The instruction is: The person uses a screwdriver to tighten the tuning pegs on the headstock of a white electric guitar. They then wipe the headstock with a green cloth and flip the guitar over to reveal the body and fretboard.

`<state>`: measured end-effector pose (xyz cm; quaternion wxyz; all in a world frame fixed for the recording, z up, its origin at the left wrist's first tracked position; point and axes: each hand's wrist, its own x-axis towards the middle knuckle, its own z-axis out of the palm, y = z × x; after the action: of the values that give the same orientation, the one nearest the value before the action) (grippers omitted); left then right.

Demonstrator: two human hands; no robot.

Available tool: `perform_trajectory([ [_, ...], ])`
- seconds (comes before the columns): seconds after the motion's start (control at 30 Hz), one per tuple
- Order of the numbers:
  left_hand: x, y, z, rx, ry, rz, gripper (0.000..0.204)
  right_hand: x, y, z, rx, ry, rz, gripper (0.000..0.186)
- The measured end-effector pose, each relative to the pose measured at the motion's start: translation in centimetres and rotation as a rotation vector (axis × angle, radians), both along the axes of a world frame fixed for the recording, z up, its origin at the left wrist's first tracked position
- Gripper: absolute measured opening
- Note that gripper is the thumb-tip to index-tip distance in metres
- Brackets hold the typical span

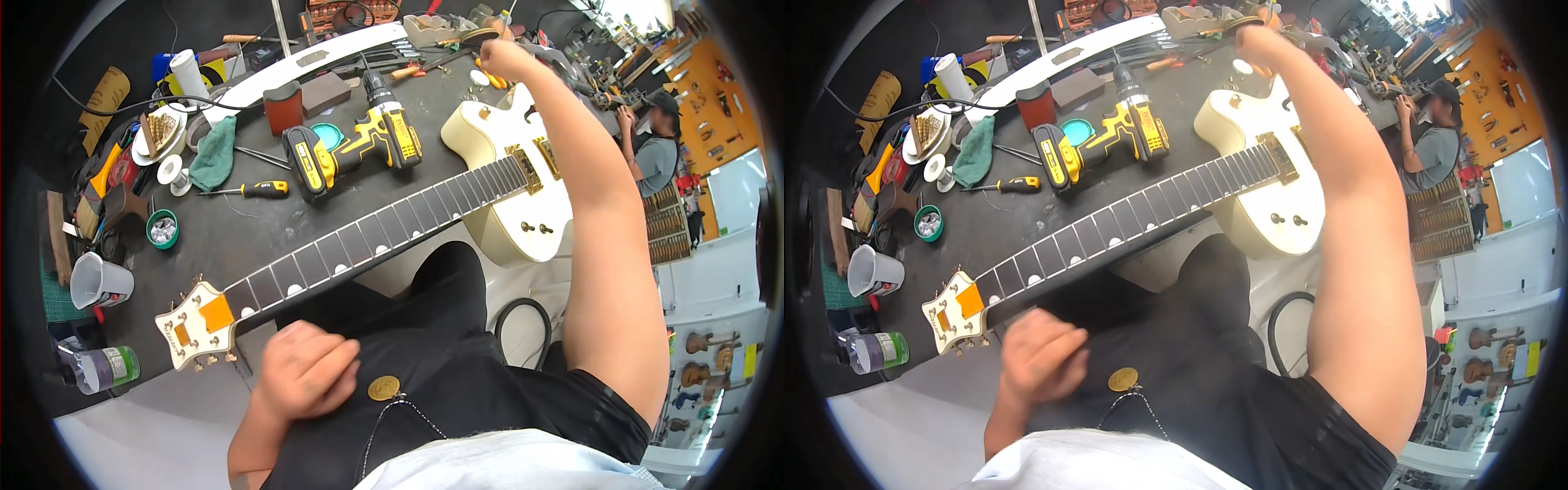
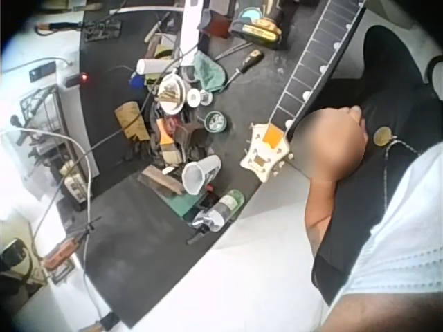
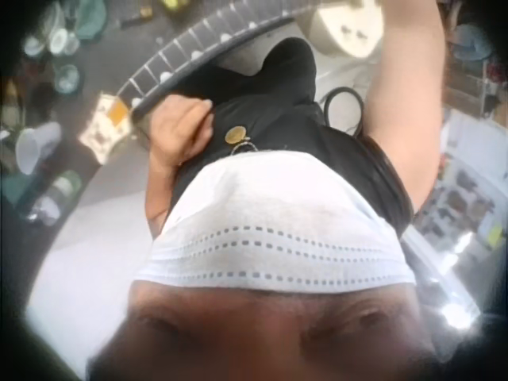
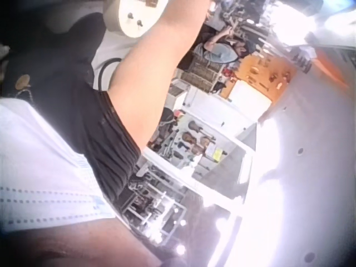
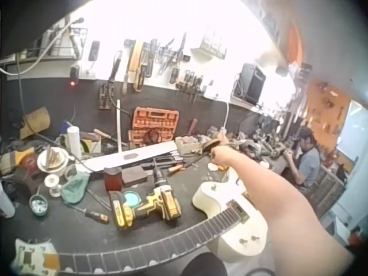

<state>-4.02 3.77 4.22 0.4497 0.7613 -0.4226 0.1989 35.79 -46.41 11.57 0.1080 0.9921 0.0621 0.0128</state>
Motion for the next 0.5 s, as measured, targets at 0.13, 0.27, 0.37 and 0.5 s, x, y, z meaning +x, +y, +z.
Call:
perform_trajectory([
  [0.13, 2.8, -1.5, -5.4, 0.166, 0.070, 0.088, 0.023, 3.4, 1.7, -4.6, -0.266, 0.206, -0.066, 0.018],
  [0.27, 4.3, -1.1, -6.9, 0.255, 0.149, 0.058, 0.021, 6.2, -6.0, -8.4, -0.190, 0.017, -0.061, 0.043],
  [0.37, 3.5, -1.3, -8.5, 0.183, 0.270, 0.033, 0.020, 8.3, -4.4, -10.6, -0.036, 0.166, -0.083, 0.084],
  [0.5, 3.8, -1.4, -9.0, 0.153, 0.491, -0.142, 0.023, 10.0, -9.9, -10.6, -0.329, 0.078, -0.151, 0.064],
])
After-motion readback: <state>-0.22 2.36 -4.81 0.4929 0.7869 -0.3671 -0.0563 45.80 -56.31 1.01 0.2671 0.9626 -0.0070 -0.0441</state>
